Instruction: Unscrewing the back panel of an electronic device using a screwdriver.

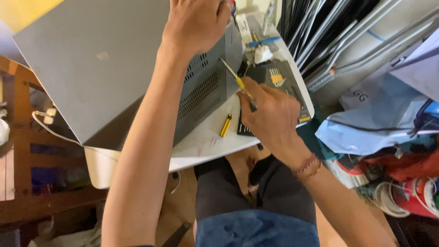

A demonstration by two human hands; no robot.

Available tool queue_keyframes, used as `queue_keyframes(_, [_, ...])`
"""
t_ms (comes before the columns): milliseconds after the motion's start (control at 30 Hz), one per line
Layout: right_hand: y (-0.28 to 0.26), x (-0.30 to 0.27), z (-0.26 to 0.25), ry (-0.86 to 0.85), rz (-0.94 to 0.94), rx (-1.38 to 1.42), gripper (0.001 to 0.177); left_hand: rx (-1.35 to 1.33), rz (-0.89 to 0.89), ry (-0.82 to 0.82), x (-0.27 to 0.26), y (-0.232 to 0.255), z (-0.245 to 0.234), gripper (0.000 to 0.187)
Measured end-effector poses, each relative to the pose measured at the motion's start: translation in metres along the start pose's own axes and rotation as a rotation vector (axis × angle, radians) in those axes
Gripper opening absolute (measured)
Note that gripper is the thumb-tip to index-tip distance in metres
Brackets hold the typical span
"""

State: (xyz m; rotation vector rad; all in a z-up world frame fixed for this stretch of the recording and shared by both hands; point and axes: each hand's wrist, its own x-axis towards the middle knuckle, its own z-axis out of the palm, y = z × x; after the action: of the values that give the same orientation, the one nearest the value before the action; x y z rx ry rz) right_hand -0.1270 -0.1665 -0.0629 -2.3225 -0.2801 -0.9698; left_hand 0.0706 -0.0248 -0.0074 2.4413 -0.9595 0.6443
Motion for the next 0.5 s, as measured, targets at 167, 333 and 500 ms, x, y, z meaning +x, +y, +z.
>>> queue_keyframes(167, [0.007, 0.021, -0.006, -0.168, 0.507, 0.469, 0.023, 0.014, 0.058, 0.042, -0.001, -0.004, 0.001, 0.021])
queue_keyframes(333, [0.014, 0.032, -0.010, -0.366, 1.005, 0.871, 0.022, 0.019, 0.063, 0.048, 0.000, -0.005, 0.005, 0.021])
queue_keyframes(500, [-0.001, 0.021, -0.010, -0.130, 0.186, 0.058, 0.029, 0.024, 0.055, 0.053, 0.005, -0.006, 0.003, 0.020])
